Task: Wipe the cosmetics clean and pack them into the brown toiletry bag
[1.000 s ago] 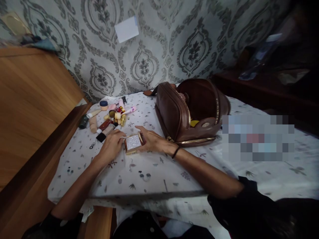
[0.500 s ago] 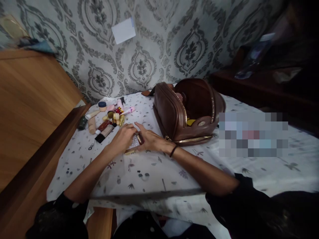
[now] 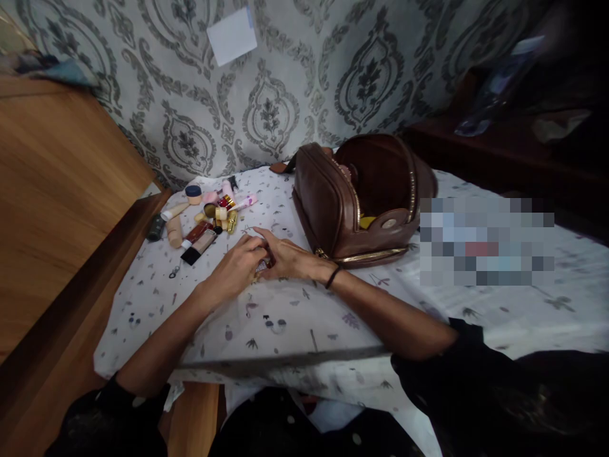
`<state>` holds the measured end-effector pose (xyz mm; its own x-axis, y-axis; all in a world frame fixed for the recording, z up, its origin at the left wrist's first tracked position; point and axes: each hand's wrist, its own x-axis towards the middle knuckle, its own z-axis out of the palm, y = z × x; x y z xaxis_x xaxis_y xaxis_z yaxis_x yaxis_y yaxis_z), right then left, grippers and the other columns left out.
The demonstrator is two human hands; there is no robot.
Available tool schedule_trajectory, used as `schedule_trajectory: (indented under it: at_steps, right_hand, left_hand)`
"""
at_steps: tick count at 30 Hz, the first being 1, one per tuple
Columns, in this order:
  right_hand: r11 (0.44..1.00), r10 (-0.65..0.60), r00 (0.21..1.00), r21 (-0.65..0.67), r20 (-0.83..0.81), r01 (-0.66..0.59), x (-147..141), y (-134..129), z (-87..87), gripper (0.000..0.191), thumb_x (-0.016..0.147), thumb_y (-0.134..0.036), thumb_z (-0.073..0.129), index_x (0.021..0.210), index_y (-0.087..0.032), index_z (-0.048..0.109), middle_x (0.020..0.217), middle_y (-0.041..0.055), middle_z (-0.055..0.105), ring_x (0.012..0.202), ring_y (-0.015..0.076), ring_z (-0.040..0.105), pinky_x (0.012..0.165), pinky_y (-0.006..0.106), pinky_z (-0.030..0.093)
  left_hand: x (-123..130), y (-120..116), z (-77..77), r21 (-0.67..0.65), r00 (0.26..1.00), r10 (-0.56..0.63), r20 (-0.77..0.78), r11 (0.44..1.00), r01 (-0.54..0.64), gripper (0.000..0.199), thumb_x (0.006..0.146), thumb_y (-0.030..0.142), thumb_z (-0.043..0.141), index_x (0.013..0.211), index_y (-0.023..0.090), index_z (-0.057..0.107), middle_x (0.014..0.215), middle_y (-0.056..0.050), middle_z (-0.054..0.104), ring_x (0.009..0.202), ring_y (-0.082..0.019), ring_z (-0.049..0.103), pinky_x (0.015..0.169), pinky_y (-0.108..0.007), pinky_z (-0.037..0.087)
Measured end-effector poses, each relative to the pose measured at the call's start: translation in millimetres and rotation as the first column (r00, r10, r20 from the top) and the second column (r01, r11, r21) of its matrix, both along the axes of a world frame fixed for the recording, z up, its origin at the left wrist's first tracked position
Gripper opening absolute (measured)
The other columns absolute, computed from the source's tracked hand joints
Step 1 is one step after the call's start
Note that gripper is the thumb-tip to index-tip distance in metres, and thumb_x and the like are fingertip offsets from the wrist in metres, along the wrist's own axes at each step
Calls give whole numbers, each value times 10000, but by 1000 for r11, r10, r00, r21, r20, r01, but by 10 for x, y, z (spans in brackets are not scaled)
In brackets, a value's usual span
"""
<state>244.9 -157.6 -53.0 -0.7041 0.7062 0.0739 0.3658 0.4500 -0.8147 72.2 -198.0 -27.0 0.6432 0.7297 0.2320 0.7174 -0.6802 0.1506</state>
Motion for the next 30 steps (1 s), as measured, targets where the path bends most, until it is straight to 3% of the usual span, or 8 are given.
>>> schedule_trajectory:
  at_steps: [5, 10, 16, 20, 26, 30]
  right_hand:
    - [998, 58, 998, -19, -28, -58, 16, 27, -28, 1080, 687, -147, 762, 1574, -167, 147, 1037, 56, 671, 890, 202, 630, 774, 298, 517]
    - [997, 70, 997, -9, -41, -71, 12, 58, -90, 1138, 655, -118, 792, 1580, -188, 133, 1083, 56, 633, 819, 155, 598, 781, 294, 515]
    - [993, 117, 991, 38, -59, -115, 17, 70, -114, 1111, 695, -104, 768, 1585, -191, 109, 797, -56, 550, 730, 129, 537, 756, 277, 489]
    - [995, 98, 994, 30, -53, -96, 24, 63, -101, 1103, 695, -108, 769, 1587, -221, 130, 833, -40, 560, 755, 140, 541, 775, 294, 483]
    - [998, 60, 998, 21, -8, -60, 24, 49, -52, 1104, 663, -118, 799, 1578, -211, 189, 1046, 54, 617, 867, 188, 586, 831, 343, 505]
    - [999, 46, 999, 4, 18, -46, 10, 57, -60, 1117, 657, -118, 801, 1581, -197, 177, 943, 19, 619, 825, 186, 594, 813, 353, 515]
  left_hand:
    - [12, -144, -6, 3, 1000, -11, -1, 1000, 11, 266, 953, 90, 426, 912, 169, 676, 987, -91, 615, 1002, -245, 529, 866, -408, 512]
    - [-11, -294, -16, -3, 1000, -16, 11, 1000, 16, 272, 956, 72, 427, 957, 175, 679, 1015, -88, 622, 1006, -238, 531, 855, -395, 511]
    - [-134, -387, -71, 19, 996, -2, 93, 1000, 0, 293, 954, 54, 438, 1055, 194, 675, 1098, -84, 631, 1064, -222, 535, 907, -378, 508]
    - [-302, -443, -101, 34, 993, 11, 120, 999, -15, 315, 950, 53, 440, 1070, 206, 688, 1112, -86, 631, 1073, -221, 548, 917, -394, 515]
    - [-551, -555, -176, 32, 975, 80, 208, 996, -88, 270, 972, 128, 479, 1092, 225, 701, 1145, -95, 638, 1091, -212, 586, 915, -404, 535]
    - [-614, -560, -254, 22, 950, 146, 278, 987, -158, 259, 963, 156, 502, 1076, 236, 720, 1124, -92, 669, 1068, -210, 620, 919, -403, 543]
